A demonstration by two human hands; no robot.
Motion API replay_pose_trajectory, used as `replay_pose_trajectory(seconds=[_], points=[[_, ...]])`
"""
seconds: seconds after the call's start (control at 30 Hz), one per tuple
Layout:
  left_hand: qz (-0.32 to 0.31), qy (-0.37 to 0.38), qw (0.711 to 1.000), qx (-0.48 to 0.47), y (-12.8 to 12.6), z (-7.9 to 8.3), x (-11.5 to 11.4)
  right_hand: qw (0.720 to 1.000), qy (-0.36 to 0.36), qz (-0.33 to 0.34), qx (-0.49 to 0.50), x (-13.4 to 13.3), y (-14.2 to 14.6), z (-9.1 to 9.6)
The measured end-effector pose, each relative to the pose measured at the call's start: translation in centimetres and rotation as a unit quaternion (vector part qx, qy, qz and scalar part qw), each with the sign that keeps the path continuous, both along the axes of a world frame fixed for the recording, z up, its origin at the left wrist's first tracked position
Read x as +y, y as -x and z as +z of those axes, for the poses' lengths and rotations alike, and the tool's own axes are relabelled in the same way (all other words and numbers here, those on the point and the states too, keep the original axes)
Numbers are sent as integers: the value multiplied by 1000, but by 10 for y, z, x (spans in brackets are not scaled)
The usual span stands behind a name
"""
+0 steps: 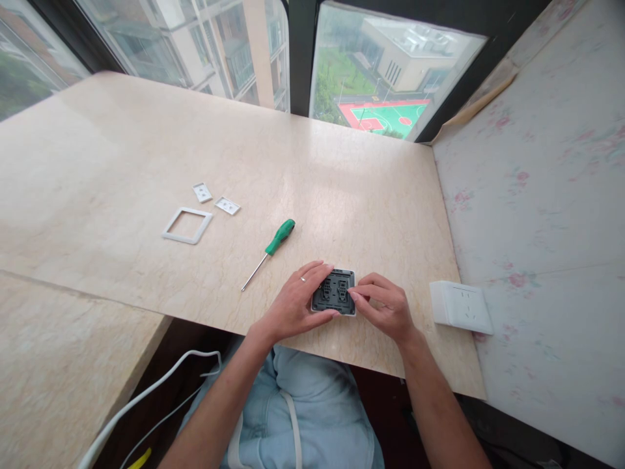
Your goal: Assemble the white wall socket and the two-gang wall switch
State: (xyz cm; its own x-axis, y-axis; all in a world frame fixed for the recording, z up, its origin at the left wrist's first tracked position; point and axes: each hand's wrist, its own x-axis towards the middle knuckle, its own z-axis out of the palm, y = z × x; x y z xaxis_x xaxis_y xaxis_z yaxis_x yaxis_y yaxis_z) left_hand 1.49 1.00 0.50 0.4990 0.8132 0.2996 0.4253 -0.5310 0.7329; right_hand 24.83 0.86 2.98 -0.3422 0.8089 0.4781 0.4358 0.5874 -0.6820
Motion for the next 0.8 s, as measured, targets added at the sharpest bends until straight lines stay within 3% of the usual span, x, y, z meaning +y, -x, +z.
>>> replay_pose_trajectory(seconds=[0.8], points=[[1,10,1000,-9,1,0,0,999,-18,-41,3,1,0,1]])
